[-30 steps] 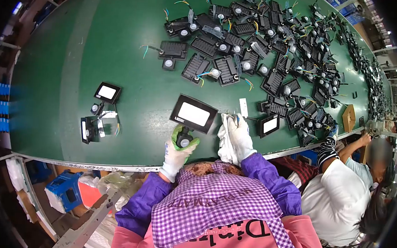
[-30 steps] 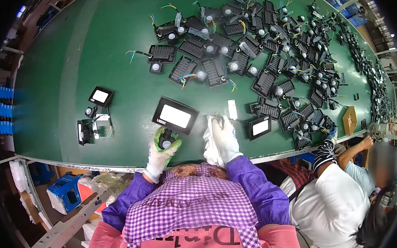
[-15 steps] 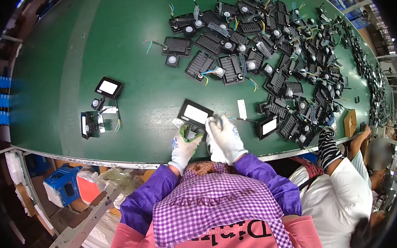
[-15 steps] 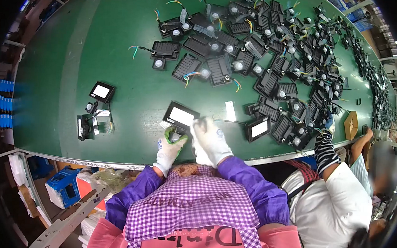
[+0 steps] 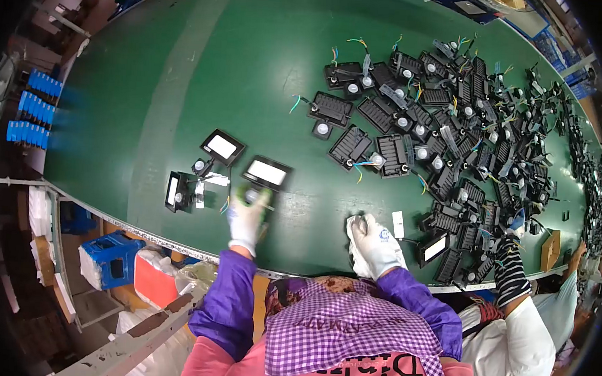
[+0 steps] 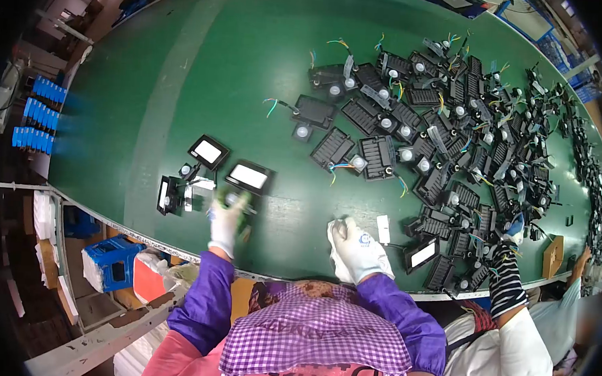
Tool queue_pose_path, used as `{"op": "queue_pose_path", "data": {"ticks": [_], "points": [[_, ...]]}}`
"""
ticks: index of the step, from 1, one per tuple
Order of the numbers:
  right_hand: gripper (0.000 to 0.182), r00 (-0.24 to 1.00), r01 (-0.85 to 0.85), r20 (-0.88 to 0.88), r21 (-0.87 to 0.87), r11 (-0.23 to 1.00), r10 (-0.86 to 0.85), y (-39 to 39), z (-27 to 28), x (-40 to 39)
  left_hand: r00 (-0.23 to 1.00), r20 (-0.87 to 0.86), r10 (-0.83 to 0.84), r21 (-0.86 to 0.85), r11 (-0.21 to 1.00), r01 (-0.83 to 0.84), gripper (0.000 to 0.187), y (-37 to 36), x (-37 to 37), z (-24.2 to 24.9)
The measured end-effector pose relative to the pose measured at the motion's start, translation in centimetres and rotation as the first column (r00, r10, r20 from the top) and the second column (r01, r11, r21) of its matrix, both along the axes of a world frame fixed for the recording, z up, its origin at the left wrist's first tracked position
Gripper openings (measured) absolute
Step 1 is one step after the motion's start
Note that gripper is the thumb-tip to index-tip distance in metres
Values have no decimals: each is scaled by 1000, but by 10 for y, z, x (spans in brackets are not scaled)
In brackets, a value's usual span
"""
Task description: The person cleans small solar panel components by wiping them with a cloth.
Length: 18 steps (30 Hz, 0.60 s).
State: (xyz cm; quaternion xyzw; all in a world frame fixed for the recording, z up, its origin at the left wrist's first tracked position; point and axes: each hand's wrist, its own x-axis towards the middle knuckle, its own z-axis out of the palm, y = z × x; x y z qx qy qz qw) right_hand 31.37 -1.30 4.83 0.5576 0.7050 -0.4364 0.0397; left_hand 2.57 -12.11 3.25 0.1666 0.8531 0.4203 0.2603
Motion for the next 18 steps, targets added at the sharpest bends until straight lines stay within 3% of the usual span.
{"op": "queue_pose_path", "data": {"ticks": [1, 2, 3, 4, 5, 7, 9, 11, 13, 14, 15, 17, 18], "points": [[38, 999, -7, -42, -20, 1000, 6, -5, -5, 6, 979, -189, 80, 10, 997, -79, 67, 5, -9, 13], [38, 996, -15, -84, -41, 999, 12, -10, -10, 11, 891, -450, 50, -174, 974, -143, 72, 11, -12, 27], [40, 997, -73, -5, 77, 994, 73, -9, 7, 10, 742, -669, -35, -321, 915, -246, 76, 19, -12, 44], [41, 997, -79, 12, 35, 996, 78, -9, 18, 11, 518, -850, -100, -227, 956, -188, 76, 26, -10, 52], [42, 996, -84, 29, -10, 996, 84, -10, 26, 13, 542, -837, -74, -146, 985, -92, 67, 37, 0, 61], [41, 993, -118, 20, -34, 992, 119, -10, 36, 15, 680, -690, -248, -38, 951, 308, 50, 67, 24, 65], [42, 983, -181, -27, -62, 981, 180, -9, 44, 16, 601, -612, -515, -27, 773, 634, 38, 104, 49, 44], [41, 974, -226, 13, -83, 971, 228, -8, 59, 12, 644, -493, -585, -3, 741, 671, 32, 147, 75, 44], [43, 961, -274, 22, -17, 962, 274, -13, 52, 18, 655, -501, -565, 78, 725, 685, 39, 187, 90, 30], [47, 965, -262, 21, -44, 964, 263, -13, 54, 19, 508, -665, -548, -68, 721, 689, 52, 202, 98, 27], [47, 965, -260, -45, -99, 960, 257, -15, 44, 25, 405, -558, -724, -193, 588, 786, 63, 216, 101, 40], [45, 981, -188, 4, -203, 961, 193, -9, 67, 28, 91, -219, -971, -503, 193, 843, 60, 241, 114, 41], [41, 978, -203, 12, -211, 956, 210, -9, 61, 33, 41, -239, -970, -555, 170, 814, 57, 245, 122, 28]]}}
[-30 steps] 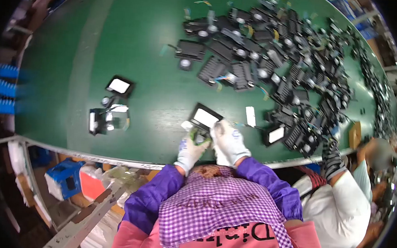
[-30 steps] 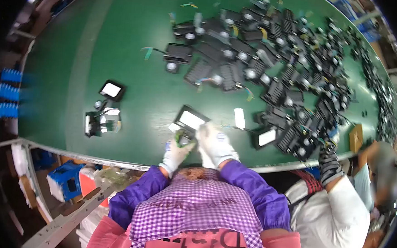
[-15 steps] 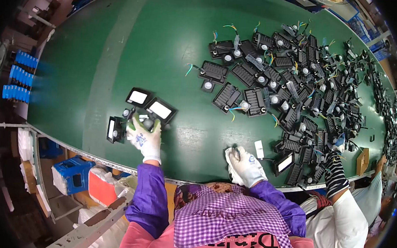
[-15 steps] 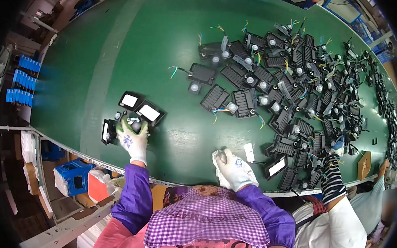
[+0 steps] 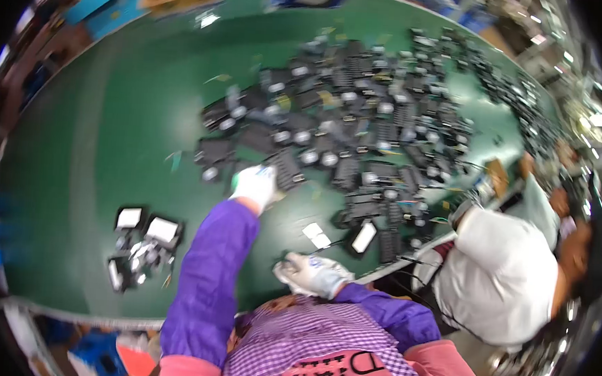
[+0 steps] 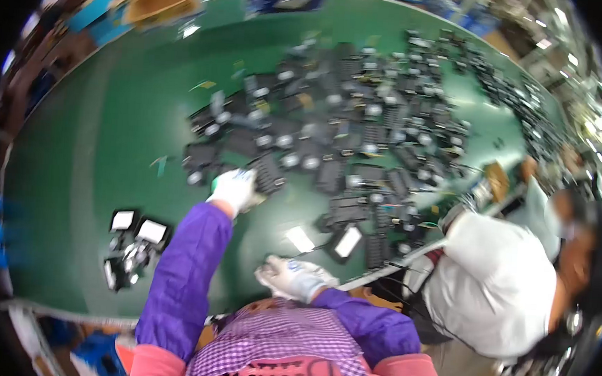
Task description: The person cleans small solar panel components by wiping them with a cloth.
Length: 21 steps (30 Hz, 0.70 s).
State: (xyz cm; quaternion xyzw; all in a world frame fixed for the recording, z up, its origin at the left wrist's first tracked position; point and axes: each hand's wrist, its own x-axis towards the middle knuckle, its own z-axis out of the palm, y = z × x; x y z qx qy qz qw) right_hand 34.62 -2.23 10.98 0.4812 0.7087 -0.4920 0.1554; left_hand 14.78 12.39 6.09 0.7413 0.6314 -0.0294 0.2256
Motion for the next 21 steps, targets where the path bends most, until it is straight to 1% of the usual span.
{"op": "queue_pose_path", "data": {"ticks": [1, 2, 3, 5, 6, 7, 8, 9, 10, 11, 12, 13, 15, 16, 18, 19, 20, 21], "points": [[38, 1000, -23, 6, -13, 1000, 23, -3, -13, 8, 997, -70, -27, 14, 1000, 28, 55, -4, 9, -15], [33, 996, 39, -81, -72, 997, -45, -7, -22, 17, 999, -42, 12, 109, 994, -8, 53, -12, 16, -20], [32, 990, 70, -114, -78, 994, -78, -10, -31, 19, 998, -16, 60, 196, 979, -55, 52, -21, 17, -24], [29, 980, 124, -151, -55, 991, -131, -15, -48, 18, 998, 14, 63, 186, 980, -64, 53, -30, 11, -29], [28, 976, 145, -157, -37, 989, -149, -16, -54, 19, 996, 73, 48, 219, 974, -63, 51, -38, 8, -23], [29, 993, 110, -59, 58, 992, -107, -13, -38, 18, 990, 135, 31, 253, 965, -64, 50, -45, 4, -12], [33, 954, 248, -190, 55, 967, -234, -16, -42, 21, 943, 326, 61, 228, 963, -141, 50, -53, -2, -5], [33, 943, 283, -190, 27, 959, -273, -17, -45, 23, 884, 466, 36, 289, 938, -191, 41, -62, -6, 7], [33, 931, 316, -192, 1, 949, -309, -16, -48, 23, 652, 725, 219, 25, 939, -343, 28, -71, -14, -4], [33, 920, 343, -195, -27, 939, -341, -15, -49, 23, 167, 841, 514, -441, 831, -339, 18, -86, -11, 27], [33, 910, 359, -204, -54, 932, -362, -13, -40, 25, -70, 836, 544, -541, 795, -276, 20, -100, -11, 22], [33, 910, 361, -214, -9, 932, -355, -12, -45, 27, -300, 773, 559, -623, 758, -193, 21, -118, -14, 16], [32, 914, 352, -236, 54, 935, -330, -18, -64, 25, -387, 739, 551, -644, 747, -166, 29, -153, -13, -8], [30, 905, 366, -239, 10, 931, -353, -16, -59, 25, -199, 828, 524, -560, 788, -255, 29, -166, -13, -11], [29, 918, 304, -331, 234, 924, -218, -17, -65, 34, -277, 791, 546, -612, 708, -352, 27, -176, -7, -9], [29, 917, 269, -375, 320, 908, -139, -22, -58, 32, -314, 764, 563, -644, 644, -413, 27, -186, -9, -6], [29, 899, 338, -329, 99, 936, -290, -21, -50, 30, -346, 729, 590, -683, 601, -414, 27, -193, -17, -6], [29, 879, 391, -248, -114, 913, -407, -12, -31, 23, -298, 733, 611, -676, 606, -419, 26, -205, -33, -19]]}}
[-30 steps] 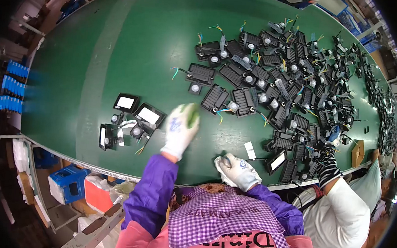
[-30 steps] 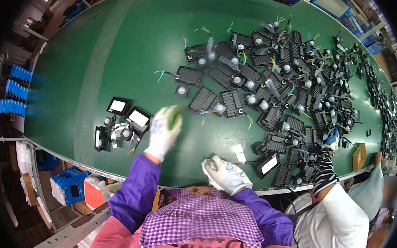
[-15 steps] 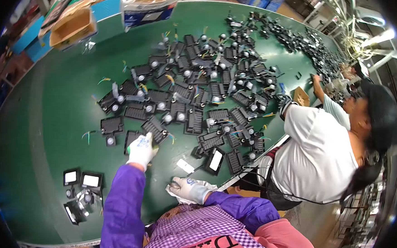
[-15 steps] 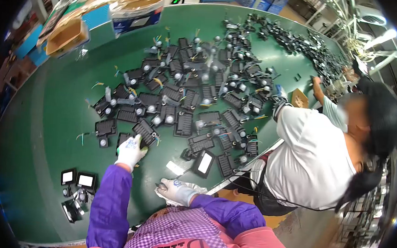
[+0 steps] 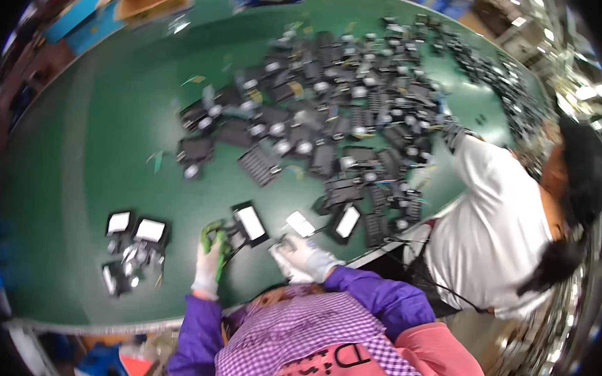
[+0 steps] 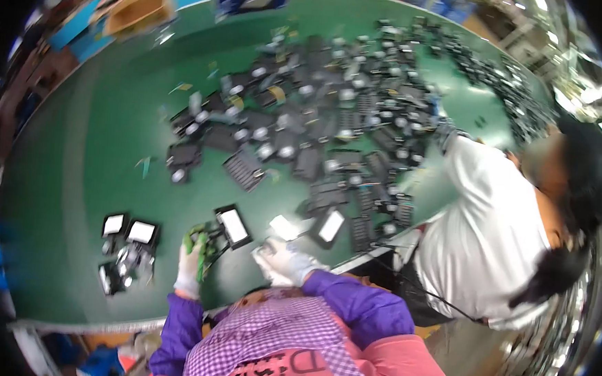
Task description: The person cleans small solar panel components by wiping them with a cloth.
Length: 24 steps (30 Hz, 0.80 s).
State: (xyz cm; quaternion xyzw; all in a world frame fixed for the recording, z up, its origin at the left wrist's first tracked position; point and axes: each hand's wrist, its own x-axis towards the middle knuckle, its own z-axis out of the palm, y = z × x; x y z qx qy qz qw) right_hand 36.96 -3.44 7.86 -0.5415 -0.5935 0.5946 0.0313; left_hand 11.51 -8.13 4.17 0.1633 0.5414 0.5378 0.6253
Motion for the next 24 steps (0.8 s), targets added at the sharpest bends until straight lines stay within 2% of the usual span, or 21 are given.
{"op": "queue_pose_path", "data": {"ticks": [1, 2, 3, 4, 5, 6, 8, 9, 10, 11, 12, 13, 14, 15, 18, 19, 20, 21, 22, 23, 24], "points": [[29, 998, 59, -23, -15, 998, -59, -3, 4, -5, 934, -357, -19, 10, 1000, 24, 25, -11, -11, -35], [29, 997, 76, 3, 55, 996, -76, -8, -14, -5, 533, -842, 79, 118, 992, 39, 27, -20, -16, -70], [29, 995, 91, 32, 125, 988, -95, -12, -31, -5, 584, -809, -71, -88, 996, -2, 31, -22, -14, -49], [30, 991, 55, 102, 279, 959, -87, -17, -65, -2, 449, -883, -134, -143, 990, 14, 31, -16, -13, -33], [30, 991, 67, 98, 259, 963, -96, -16, -54, -6, 344, -927, -149, -157, 988, 5, 32, -13, -12, -41], [31, 989, 87, 98, 243, 966, -113, -13, -41, -11, 307, -928, -209, -224, 974, -15, 33, -9, -7, -27], [30, 981, 193, -29, 161, 968, -191, -10, -28, -17, 239, -929, -283, -294, 956, -11, 31, -4, -8, -23], [30, 976, 218, -43, 158, 963, -214, -5, 3, -26, 469, -840, -272, -298, 954, 19, 30, -4, -12, -24], [30, 980, 198, -10, 217, 956, -201, 0, 11, -31, 669, -699, -254, -296, 954, 53, 30, -5, -20, -26], [29, 981, 177, 25, 275, 945, -191, 6, 20, -35, 827, -513, -230, -287, 954, 87, 30, -8, -24, -28], [29, 985, 164, 17, 241, 957, -173, 9, 11, -36, 936, -314, -160, -217, 972, 93, 31, -11, -24, -16], [29, 988, 149, 8, 207, 967, -154, 11, -4, -36, 991, -92, -94, -147, 986, 80, 33, -15, -22, 8], [29, 993, 48, 90, 281, 959, -76, 13, -4, -39, 990, 138, -34, -80, 996, 45, 34, -18, -22, 20], [30, 984, -55, 176, 349, 936, -8, 15, -4, -42, 957, 281, -68, -20, 997, 76, 38, -20, -27, 15], [31, 934, -283, 324, 417, 864, 149, 18, -39, -44, 979, -30, -201, -57, 978, 199, 38, -20, -24, 7], [30, 940, -283, 296, 403, 870, 169, 18, -41, -45, 963, -187, -195, -102, 979, 179, 36, -16, -21, -5], [30, 929, -319, 319, 433, 843, 188, 17, -42, -46, 890, -411, -197, -101, 980, 170, 35, -15, -17, -22], [30, 916, -355, 343, 460, 814, 206, 17, -38, -49, 768, -612, -189, -100, 982, 161, 35, -15, -14, -38], [30, 905, -387, 365, 489, 781, 220, 17, -36, -54, 600, -781, -173, -97, 983, 157, 35, -5, -7, -23], [30, 905, -389, 363, 500, 774, 220, 19, -37, -56, 484, -803, -349, -323, 936, 139, 47, 5, 1, -6], [30, 905, -391, 364, 508, 768, 220, 20, -37, -57, 455, -785, -420, -417, 902, 114, 56, 15, 6, 6]]}}
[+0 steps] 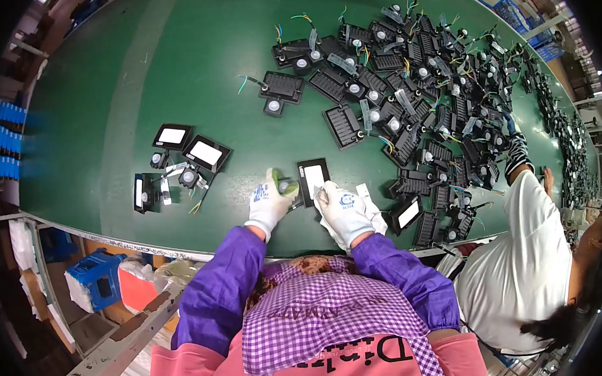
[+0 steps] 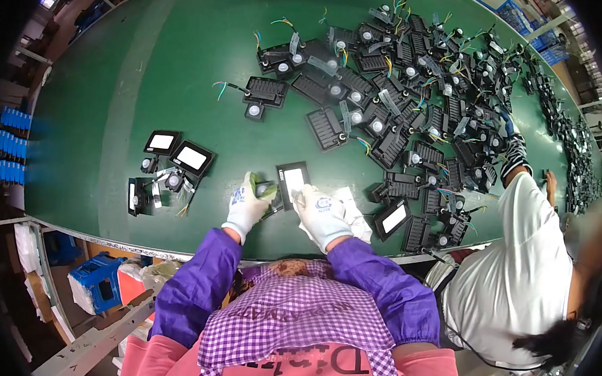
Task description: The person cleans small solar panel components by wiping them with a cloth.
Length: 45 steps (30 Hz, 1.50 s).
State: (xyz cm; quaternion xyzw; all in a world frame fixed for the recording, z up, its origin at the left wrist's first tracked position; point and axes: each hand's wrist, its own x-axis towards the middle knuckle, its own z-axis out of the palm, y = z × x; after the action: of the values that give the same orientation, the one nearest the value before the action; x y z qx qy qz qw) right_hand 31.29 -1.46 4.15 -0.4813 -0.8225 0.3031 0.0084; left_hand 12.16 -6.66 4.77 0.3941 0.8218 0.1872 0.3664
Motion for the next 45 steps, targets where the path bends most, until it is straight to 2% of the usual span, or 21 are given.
{"op": "queue_pose_path", "data": {"ticks": [2, 5, 9, 12, 14, 15, 18, 19, 22, 24, 27, 29, 30, 31, 34, 35, 36, 39, 40, 42, 45], "points": [[30, 999, 3, 40, -22, 1000, -2, 4, -1, 1, 996, 17, -93, -17, 996, 93, 65, 5, -9, 3], [31, 996, 34, 87, -56, 998, -29, 0, -15, 5, 907, -80, -413, 209, 883, 420, 65, 8, -28, -18], [29, 992, 31, 127, -100, 995, -18, 6, 1, -2, 762, 509, -400, 106, 908, 406, 49, 26, -36, -19], [30, 995, 69, 76, -44, 997, -65, 32, 18, -20, 799, 293, -525, 57, 844, 534, 46, 29, -34, -25], [31, 996, 83, 17, 36, 996, -84, 61, -4, -35, 792, 410, -451, 44, 878, 477, 47, 28, -34, -26], [31, 993, 113, -19, -50, 992, -114, 78, -2, -45, 786, 459, -414, 38, 893, 448, 47, 29, -36, -25], [26, 984, 172, -28, -80, 982, -174, 87, 10, -57, 809, 418, -414, 28, 896, 444, 45, 27, -32, -30], [25, 982, 187, -12, -52, 981, -188, 87, 13, -58, 826, 476, -302, -67, 924, 376, 44, 26, -27, -13], [18, 992, -33, -113, 169, 985, 53, 40, 22, -32, 808, 456, -373, 156, 927, 340, 43, 8, -26, -39], [15, 986, -160, 36, -104, 982, 165, 20, 19, -22, 806, 464, -368, 152, 929, 337, 41, 8, -27, -44], [19, 993, -116, -5, -22, 993, 116, 22, 13, -41, 762, 562, -321, 94, 940, 327, 42, 9, -27, -44], [21, 996, -66, -63, 3, 998, 67, 47, 31, -71, 798, 492, -347, 56, 928, 369, 43, 17, -25, -32], [19, 979, -118, -151, 111, 987, 135, 53, 35, -75, 813, 458, -361, 30, 920, 391, 43, 14, -24, -27], [17, 974, -137, -161, 129, 982, 157, 56, 33, -76, 769, 595, -234, 73, 968, 238, 44, 7, -20, -43], [15, 954, -192, -152, 359, 913, 260, 36, 23, -58, 810, 509, -292, 158, 956, 245, 42, 4, -19, -39], [17, 964, -204, -130, 209, 956, 234, 23, 11, -51, 789, 550, -272, 132, 962, 240, 43, 3, -20, -41], [18, 976, -184, 108, -70, 980, 191, 14, 18, -50, 798, 529, -288, 129, 957, 260, 43, 4, -21, -42], [25, 965, -224, -99, 171, 960, 243, 35, 13, -59, 800, 504, -327, 49, 935, 351, 46, 10, -23, -27], [31, 994, -103, 24, -45, 994, 104, 47, 77, -81, 812, 519, -268, 32, 955, 294, 47, 10, -20, -26], [33, 997, -70, 12, -193, 979, 74, 60, 86, -84, 808, 555, -199, 35, 976, 216, 49, 2, -17, -23], [29, 969, -226, -71, 114, 967, 235, 28, 19, -49, 846, 431, -313, 210, 947, 243, 50, -4, -13, -40]]}}
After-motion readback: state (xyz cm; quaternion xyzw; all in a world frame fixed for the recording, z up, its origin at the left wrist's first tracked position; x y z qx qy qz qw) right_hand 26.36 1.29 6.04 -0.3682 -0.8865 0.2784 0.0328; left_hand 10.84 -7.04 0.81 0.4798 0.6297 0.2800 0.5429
